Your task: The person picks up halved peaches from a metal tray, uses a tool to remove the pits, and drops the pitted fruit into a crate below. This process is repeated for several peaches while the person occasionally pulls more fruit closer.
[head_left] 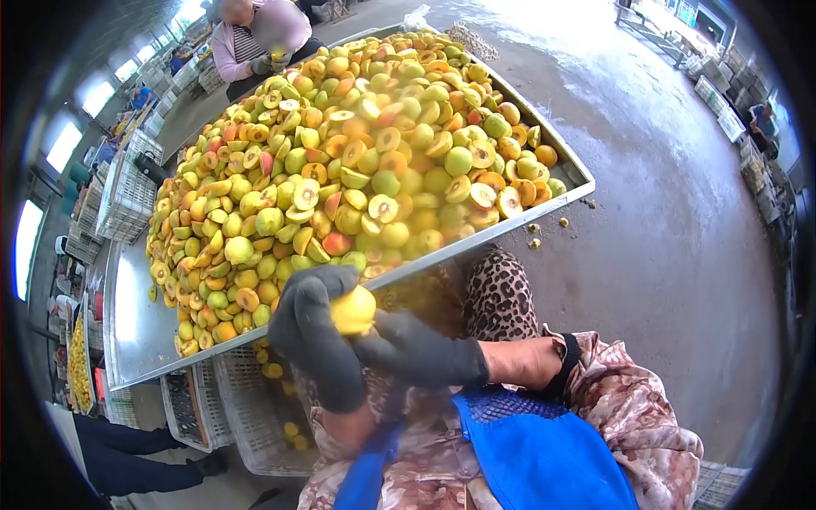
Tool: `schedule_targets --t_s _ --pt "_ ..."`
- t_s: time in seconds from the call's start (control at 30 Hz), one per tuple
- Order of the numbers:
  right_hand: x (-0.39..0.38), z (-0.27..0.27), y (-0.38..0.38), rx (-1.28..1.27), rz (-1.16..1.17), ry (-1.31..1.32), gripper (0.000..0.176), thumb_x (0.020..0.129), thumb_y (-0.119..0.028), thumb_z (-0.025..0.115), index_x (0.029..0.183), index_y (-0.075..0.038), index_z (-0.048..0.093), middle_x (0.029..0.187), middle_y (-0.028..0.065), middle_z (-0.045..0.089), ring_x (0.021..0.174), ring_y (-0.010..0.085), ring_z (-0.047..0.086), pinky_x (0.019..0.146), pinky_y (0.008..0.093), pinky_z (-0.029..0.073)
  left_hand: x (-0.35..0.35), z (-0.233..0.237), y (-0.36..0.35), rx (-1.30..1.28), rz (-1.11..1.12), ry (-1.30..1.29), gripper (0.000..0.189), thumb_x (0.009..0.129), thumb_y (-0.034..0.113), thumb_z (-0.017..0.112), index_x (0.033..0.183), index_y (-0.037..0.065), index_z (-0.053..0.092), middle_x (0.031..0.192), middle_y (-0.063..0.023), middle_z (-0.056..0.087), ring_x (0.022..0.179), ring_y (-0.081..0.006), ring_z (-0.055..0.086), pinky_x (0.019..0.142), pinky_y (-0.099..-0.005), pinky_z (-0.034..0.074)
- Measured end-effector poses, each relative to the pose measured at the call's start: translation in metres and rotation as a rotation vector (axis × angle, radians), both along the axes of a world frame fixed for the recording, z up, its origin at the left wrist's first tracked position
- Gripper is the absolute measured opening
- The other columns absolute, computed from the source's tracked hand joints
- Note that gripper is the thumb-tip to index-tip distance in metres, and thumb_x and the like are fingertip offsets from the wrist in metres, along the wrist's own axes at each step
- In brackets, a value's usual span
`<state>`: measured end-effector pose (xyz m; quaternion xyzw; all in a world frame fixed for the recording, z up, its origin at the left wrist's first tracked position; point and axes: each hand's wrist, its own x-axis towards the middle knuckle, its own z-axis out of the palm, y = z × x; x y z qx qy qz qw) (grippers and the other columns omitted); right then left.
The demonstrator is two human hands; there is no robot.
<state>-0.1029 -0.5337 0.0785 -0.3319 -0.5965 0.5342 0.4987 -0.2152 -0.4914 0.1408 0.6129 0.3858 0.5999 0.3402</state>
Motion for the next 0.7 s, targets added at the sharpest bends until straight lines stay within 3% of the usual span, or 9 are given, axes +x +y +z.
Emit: schedule_targets --t_s 0.07,0.13,0.23,0.27,0.3,0.37,0.47,0.57,0.7 --pt "0.001 -0.003 0.002 0.135 0.019 -0.016 0.033 0.107 -0.027 0.054 0.121 0.001 0.061 0.101 0.011 0.069 0.097 0.0205 0.066 0.082 0.0372 0.054 0.0 0.0 0.005 0.09 -0.147 -0.088 0.04 0.1 0.028 0.052 0.082 -0.005 0.068 0.089 -0.0177 0.07 0.084 -0.0288 0.066 0.081 -0.0408 0.052" --pt "0.014 0.007 0.002 -0.2 0.066 -0.105 0.028 0.105 -0.025 0.057 0.119 -0.001 0.063 0.098 0.0089 0.068 0.091 0.0188 0.065 0.076 0.0351 0.053 -0.005 0.012 0.007 -0.009 -0.254 -0.093 0.033 0.095 0.027 0.057 0.082 -0.001 0.069 0.084 -0.0161 0.068 0.083 -0.027 0.065 0.081 -0.0396 0.052" --pt "0.017 -0.019 0.006 -0.219 0.078 0.064 0.02 0.104 -0.023 0.059 0.111 -0.005 0.065 0.091 0.0011 0.062 0.08 0.0108 0.057 0.066 0.029 0.047 -0.002 -0.014 0.027 0.196 -0.139 0.149 0.014 0.092 0.014 0.06 0.086 0.006 0.07 0.076 -0.0086 0.066 0.069 -0.0263 0.067 0.067 -0.0366 0.054" --pt "0.015 -0.025 0.009 -0.241 0.068 0.184 0.018 0.105 -0.023 0.059 0.108 -0.005 0.065 0.088 -0.0022 0.059 0.077 0.0076 0.053 0.062 0.0269 0.044 0.002 -0.025 0.031 0.355 -0.063 0.088 0.01 0.093 0.014 0.064 0.089 0.005 0.069 0.079 -0.0089 0.068 0.073 -0.0253 0.07 0.069 -0.0362 0.055" --pt "0.017 -0.025 0.005 -0.365 0.102 0.248 0.02 0.105 -0.025 0.059 0.111 -0.006 0.064 0.091 -0.0027 0.059 0.079 0.0076 0.053 0.065 0.0266 0.044 -0.001 -0.011 0.019 0.321 0.013 0.209 0.011 0.095 0.015 0.066 0.092 0.006 0.07 0.084 -0.0087 0.07 0.076 -0.0259 0.071 0.07 -0.0351 0.056" --pt "0.032 -0.032 0.006 -0.487 0.194 0.315 0.029 0.105 -0.031 0.06 0.122 -0.007 0.061 0.103 -0.0013 0.06 0.09 0.0095 0.055 0.075 0.0271 0.048 -0.001 -0.001 0.026 0.365 -0.2 0.002 0.023 0.1 0.021 0.064 0.094 0.001 0.071 0.086 -0.0122 0.071 0.075 -0.0239 0.07 0.072 -0.0339 0.055" --pt "0.037 -0.034 0.01 -0.374 0.238 0.312 0.039 0.103 -0.036 0.064 0.13 -0.008 0.059 0.112 0.0003 0.062 0.097 0.0126 0.059 0.085 0.0269 0.05 -0.004 -0.007 0.039 -0.181 -0.5 -0.261 0.048 0.105 0.031 0.047 0.085 -0.005 0.07 0.087 -0.0136 0.073 0.078 -0.0221 0.07 0.072 -0.0347 0.056" --pt "0.039 -0.026 0.017 -0.325 0.222 0.259 0.037 0.106 -0.029 0.06 0.135 -0.007 0.058 0.123 0.0032 0.063 0.108 0.0143 0.06 0.095 0.0283 0.048 0.0 -0.02 0.048 -0.115 -0.373 -0.152 0.048 0.106 0.033 0.048 0.084 -0.004 0.07 0.086 -0.0133 0.073 0.081 -0.0212 0.07 0.073 -0.0343 0.055" --pt "0.039 -0.008 0.023 -0.287 0.186 0.225 0.034 0.107 -0.018 0.057 0.139 -0.005 0.056 0.135 0.0046 0.059 0.121 0.0154 0.056 0.103 0.0306 0.047 0.007 -0.002 0.043 0.221 -0.198 -0.097 0.043 0.104 0.032 0.053 0.085 -0.002 0.072 0.081 -0.0112 0.072 0.077 -0.0199 0.07 0.072 -0.0338 0.055"
